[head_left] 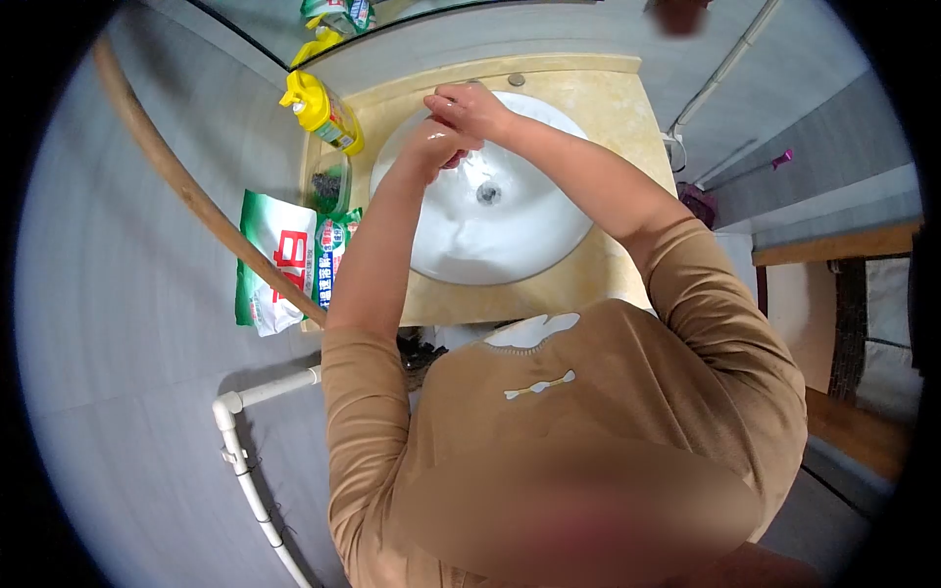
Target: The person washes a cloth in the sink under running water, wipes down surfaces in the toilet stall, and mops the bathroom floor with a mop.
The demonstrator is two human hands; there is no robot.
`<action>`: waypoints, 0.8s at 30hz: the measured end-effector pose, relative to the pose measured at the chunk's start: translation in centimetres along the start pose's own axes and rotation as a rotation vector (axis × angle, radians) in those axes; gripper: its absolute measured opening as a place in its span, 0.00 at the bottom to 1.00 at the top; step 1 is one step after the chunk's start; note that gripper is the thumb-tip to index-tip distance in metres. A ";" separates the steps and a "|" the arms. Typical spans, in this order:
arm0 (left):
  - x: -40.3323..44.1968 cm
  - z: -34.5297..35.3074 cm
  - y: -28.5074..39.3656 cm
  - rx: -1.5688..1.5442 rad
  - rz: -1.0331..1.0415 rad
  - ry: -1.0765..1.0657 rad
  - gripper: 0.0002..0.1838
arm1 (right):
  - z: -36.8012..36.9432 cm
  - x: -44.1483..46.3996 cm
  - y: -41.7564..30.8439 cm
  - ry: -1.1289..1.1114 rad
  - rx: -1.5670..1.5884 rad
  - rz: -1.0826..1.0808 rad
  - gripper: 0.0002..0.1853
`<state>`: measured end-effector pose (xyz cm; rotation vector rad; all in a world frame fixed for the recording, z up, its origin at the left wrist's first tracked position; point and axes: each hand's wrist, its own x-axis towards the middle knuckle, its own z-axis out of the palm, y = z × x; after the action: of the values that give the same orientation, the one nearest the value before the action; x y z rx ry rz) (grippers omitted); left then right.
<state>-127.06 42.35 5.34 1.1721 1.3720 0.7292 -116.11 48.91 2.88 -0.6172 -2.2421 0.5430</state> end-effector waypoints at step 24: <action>-3.0 -0.2 -14.0 -0.352 -0.187 0.166 0.13 | 2.3 2.6 10.6 -0.564 -0.804 0.335 0.19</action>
<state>-130.91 35.23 -6.47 0.7101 1.3989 0.9043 -116.60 58.35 -2.98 -1.3975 -2.9054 -0.0916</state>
